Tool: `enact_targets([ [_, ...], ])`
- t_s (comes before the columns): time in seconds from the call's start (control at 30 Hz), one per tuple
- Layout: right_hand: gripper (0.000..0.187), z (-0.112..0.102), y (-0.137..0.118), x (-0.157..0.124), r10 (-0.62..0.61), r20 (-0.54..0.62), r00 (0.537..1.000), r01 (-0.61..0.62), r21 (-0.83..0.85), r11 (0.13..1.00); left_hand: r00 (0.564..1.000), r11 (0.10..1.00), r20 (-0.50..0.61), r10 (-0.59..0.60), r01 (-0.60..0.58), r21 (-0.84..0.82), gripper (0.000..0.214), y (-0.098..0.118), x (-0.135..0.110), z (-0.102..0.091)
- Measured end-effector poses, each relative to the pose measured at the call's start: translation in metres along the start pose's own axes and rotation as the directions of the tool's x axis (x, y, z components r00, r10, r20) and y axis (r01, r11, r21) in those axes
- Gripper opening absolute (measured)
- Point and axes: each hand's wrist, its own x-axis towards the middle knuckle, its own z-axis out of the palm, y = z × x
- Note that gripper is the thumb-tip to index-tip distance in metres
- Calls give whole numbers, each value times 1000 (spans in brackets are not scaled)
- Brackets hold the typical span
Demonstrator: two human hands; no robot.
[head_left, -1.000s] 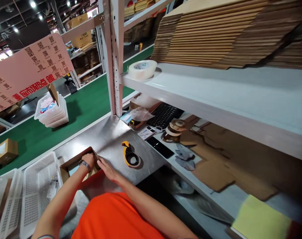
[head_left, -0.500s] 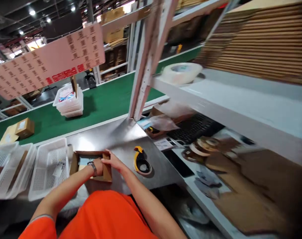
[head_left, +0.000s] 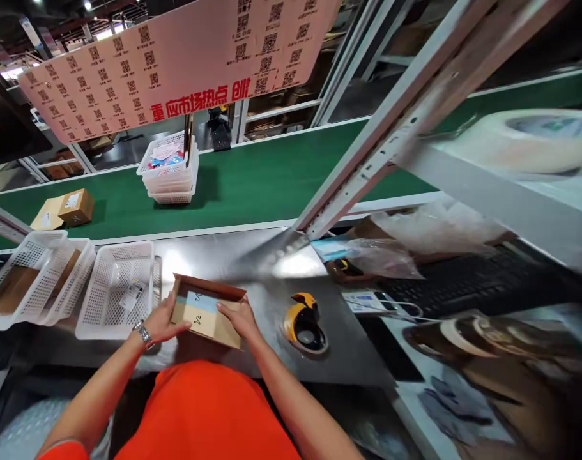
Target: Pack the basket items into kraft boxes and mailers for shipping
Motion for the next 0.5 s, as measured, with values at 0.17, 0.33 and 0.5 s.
enact_targets([
  [0.17, 56, -4, -15, -6, 22, 9, 1000, -22, -79, 997, 971, 986, 237, -15, -24, 164, 120, 19, 9, 5],
  [0.33, 53, -17, -27, -7, 178, 113, 978, -178, -9, 984, 995, 993, 91, -51, 41, 114, 76, 19, 35, 10],
  [0.5, 59, -34, -55, -1, 339, 200, 919, -353, 37, 935, 941, 962, -231, -248, 210, -176, 113, 6, 57, 53],
])
